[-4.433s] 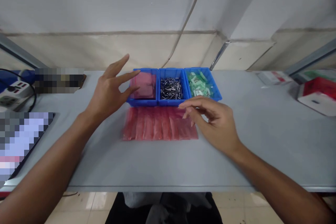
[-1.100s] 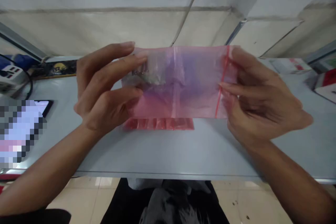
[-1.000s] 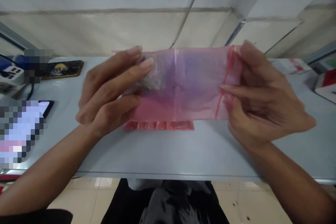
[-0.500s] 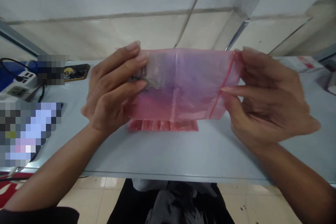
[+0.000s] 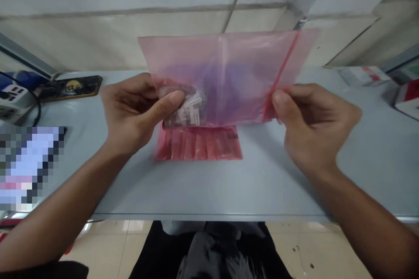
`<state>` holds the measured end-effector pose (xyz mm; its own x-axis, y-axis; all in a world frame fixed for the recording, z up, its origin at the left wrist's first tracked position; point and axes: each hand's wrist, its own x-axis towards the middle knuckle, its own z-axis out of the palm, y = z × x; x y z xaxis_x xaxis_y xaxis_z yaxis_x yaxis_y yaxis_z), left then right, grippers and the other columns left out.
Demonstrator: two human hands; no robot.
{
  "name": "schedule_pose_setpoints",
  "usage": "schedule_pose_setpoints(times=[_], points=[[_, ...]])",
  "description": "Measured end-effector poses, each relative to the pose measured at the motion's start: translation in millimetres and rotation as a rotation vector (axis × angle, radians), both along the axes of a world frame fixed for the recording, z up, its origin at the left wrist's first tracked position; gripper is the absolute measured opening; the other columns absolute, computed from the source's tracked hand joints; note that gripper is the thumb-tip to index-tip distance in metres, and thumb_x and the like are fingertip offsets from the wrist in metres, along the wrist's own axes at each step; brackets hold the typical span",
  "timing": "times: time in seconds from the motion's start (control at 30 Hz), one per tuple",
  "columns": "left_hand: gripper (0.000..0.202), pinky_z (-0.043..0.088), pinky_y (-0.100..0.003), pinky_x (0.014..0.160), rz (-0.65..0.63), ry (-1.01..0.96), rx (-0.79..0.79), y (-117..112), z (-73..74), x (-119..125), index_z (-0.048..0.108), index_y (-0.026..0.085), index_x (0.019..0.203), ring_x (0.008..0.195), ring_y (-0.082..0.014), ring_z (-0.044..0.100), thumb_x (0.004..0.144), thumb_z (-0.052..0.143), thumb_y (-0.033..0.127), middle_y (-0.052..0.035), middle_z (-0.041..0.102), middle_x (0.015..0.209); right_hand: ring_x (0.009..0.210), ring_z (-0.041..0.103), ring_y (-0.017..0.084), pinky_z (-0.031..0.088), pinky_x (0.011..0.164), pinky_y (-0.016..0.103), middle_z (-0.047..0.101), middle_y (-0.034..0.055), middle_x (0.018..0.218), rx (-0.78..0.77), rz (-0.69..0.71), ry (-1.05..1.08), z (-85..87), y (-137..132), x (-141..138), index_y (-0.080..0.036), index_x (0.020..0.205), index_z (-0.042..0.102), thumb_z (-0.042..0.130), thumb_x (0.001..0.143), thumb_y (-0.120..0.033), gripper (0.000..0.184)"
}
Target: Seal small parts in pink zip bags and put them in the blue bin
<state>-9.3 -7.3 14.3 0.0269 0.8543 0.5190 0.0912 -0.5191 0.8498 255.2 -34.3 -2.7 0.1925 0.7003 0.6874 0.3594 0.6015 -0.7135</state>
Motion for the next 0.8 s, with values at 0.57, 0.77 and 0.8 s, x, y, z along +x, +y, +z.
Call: schedule_pose_setpoints(times=[0.57, 0.77, 0.8], points=[[0.013, 0.046, -0.018, 0.040, -0.046, -0.123, -0.279, 9, -5.8, 1, 0.079, 0.025, 0.077, 0.047, -0.0050, 0.052, 0.081, 0.087, 0.034, 0.0043, 0.063, 0.060, 0.051, 0.046, 0.011, 0.038, 0.044, 0.026, 0.055, -0.0033, 0.061, -0.266, 0.260, 0.260, -5.6, 9, 4, -0.026, 0.075, 0.073, 0.075, 0.091, -0.025, 0.016], [0.021, 0.057, -0.023, 0.045, -0.153, -0.074, -0.350, 3, -12.7, 8, 0.075, 0.019, 0.087, 0.048, -0.0116, 0.064, 0.087, 0.081, 0.039, 0.0017, 0.068, 0.064, 0.106, 0.071, 0.027, 0.061, 0.073, 0.040, 0.077, 0.0040, 0.110, -0.184, 0.448, 0.132, 0.6, 4, 2, -0.031, 0.094, 0.082, 0.063, 0.099, -0.031, 0.020], [0.024, 0.057, -0.023, 0.047, -0.185, -0.065, -0.367, 1, -12.7, 10, 0.074, 0.019, 0.087, 0.050, -0.0118, 0.065, 0.090, 0.078, 0.042, 0.0010, 0.069, 0.064, 0.113, 0.070, 0.026, 0.061, 0.077, 0.039, 0.076, 0.0036, 0.117, -0.200, 0.458, 0.057, 1.3, 2, 0, -0.031, 0.102, 0.083, 0.067, 0.097, -0.027, 0.017]])
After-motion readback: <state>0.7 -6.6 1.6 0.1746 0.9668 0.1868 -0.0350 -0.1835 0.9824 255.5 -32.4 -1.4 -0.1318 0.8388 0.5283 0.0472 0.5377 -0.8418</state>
